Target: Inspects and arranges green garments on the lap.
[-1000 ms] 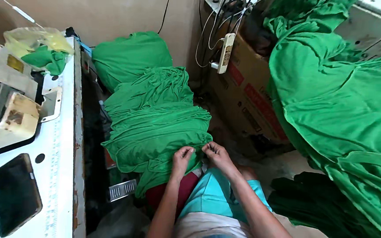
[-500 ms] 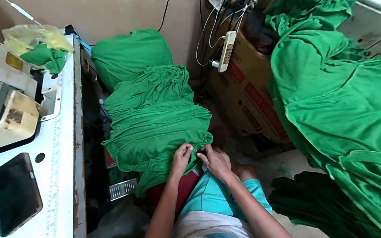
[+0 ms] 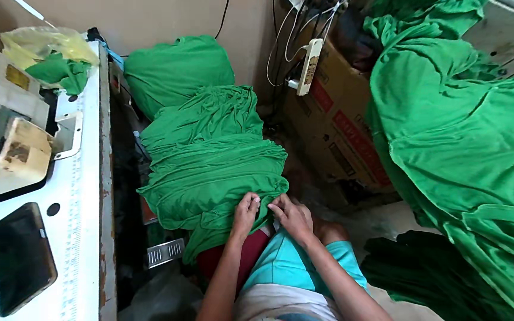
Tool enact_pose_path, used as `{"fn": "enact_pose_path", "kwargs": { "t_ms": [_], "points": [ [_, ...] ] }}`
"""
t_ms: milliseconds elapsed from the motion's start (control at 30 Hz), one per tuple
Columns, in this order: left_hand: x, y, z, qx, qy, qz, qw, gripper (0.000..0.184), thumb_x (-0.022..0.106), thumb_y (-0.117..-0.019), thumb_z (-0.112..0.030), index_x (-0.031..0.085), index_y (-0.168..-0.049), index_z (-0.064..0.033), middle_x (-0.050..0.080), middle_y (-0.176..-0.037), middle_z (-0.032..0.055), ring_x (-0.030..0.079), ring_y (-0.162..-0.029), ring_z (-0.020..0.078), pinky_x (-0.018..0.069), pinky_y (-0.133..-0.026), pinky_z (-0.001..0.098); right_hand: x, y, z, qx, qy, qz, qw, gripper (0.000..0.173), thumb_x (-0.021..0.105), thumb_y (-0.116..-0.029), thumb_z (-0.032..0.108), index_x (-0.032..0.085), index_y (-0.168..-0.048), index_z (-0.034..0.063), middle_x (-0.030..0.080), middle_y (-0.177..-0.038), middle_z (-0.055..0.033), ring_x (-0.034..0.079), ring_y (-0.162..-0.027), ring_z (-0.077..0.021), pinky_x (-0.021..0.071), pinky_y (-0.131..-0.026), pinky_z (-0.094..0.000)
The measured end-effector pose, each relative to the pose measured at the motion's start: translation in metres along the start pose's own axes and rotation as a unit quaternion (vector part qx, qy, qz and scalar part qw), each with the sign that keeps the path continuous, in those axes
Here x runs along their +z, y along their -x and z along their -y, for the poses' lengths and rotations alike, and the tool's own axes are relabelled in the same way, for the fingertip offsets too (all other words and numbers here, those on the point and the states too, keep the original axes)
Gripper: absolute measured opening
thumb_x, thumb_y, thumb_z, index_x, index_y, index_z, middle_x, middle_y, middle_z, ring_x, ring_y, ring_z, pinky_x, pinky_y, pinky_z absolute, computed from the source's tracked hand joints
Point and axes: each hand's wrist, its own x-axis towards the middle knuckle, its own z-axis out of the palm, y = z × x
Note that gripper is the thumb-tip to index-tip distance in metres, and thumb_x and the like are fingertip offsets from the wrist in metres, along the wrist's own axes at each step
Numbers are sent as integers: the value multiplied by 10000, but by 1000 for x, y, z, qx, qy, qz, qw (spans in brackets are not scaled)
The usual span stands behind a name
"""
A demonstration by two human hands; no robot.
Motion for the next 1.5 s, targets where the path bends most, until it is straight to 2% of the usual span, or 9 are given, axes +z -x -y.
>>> {"fn": "enact_pose_path", "kwargs": {
  "t_ms": [233, 333, 567, 667, 800, 900, 1000, 1167, 1500],
  "points": [
    [1, 5, -8, 5, -6, 20, 1000, 269, 416, -1087, -104, 574, -1193, 86, 680, -994, 153, 685, -910, 188, 569, -872, 365, -6, -14, -8, 21, -36, 96, 995, 773, 752, -931, 344, 383, -1569, 112, 693, -1072, -180, 666, -937, -301, 529, -905, -521],
    [-3, 15, -9, 28, -21, -34, 999, 318, 461, -1079, -157, 523, -1264, 94, 684, -1101, 179, 681, -1046, 229, 549, -959, 405, -9, -26, -5, 12, 10, 110, 994, 333, 614, -1024, 241, 655, -1270, 19, 698, -1150, -221, 672, -1083, -364, 499, -980, -588],
    [-85, 84, 38, -45, -229, -313, 921, 602, 672, -965, -320, 497, -1410, 47, 621, -1316, 230, 556, -1259, 406, 397, -1059, 644, -36, -48, -47, 49, -143, -181, 972, 280, 578, -1031, 179, 653, -1145, -65, 662, -1024, -205, 636, -908, -248, 529, -849, -471],
    [-122, 122, 50, -204, -259, -225, 917, 823, 788, -874, -425, 463, -1480, 28, 523, -1437, 286, 481, -1344, 469, 358, -1109, 664, -45, -50, -40, 64, -104, -113, 986, 284, 570, -1041, 213, 646, -1120, -50, 645, -963, -181, 612, -846, -238, 518, -808, -469],
    [-146, 133, 39, -287, -227, -76, 927, 424, 569, -1061, -285, 625, -1314, 50, 621, -1315, 286, 588, -1263, 402, 423, -1103, 562, -55, -64, -18, 10, -138, 20, 990, 244, 503, -1077, 187, 606, -1137, -25, 644, -784, -47, 550, -617, -88, 485, -618, -288],
    [-155, 116, 18, -230, 61, -302, 923, 343, 484, -1073, -140, 572, -1304, 98, 644, -1235, 220, 622, -1140, 252, 496, -1011, 412, -50, -85, -9, 29, -322, -26, 946, 171, 458, -1088, 142, 533, -1177, 16, 675, -755, -7, 458, -495, 0, 379, -486, -172],
    [-172, 78, -2, -106, 400, -463, 784, 247, 315, -1103, -195, 485, -1209, -52, 603, -969, 50, 615, -841, 122, 542, -766, 301, -29, -104, -22, 161, -478, -114, 856, 141, 431, -1096, 153, 492, -1191, 69, 651, -784, 6, 447, -470, 9, 363, -418, -147],
    [-178, 44, 31, -34, 319, -329, 888, 515, 351, -1114, -193, 251, -1607, -84, 266, -1661, 121, 352, -1481, 242, 334, -1192, 452, -1, -97, -23, 218, -504, -168, 818, 201, 448, -1108, 211, 491, -1221, 52, 650, -857, 0, 510, -511, -7, 406, -434, -157],
    [-139, 139, 60, -203, 143, -492, 834, 403, 407, -1116, -197, 480, -1332, 135, 611, -1021, 172, 584, -866, 156, 512, -806, 314, 7, -50, 10, 80, -358, -312, 876, 295, 426, -1103, 149, 452, -1295, -74, 535, -867, -30, 524, -634, -31, 490, -630, -200]
  ]
}}
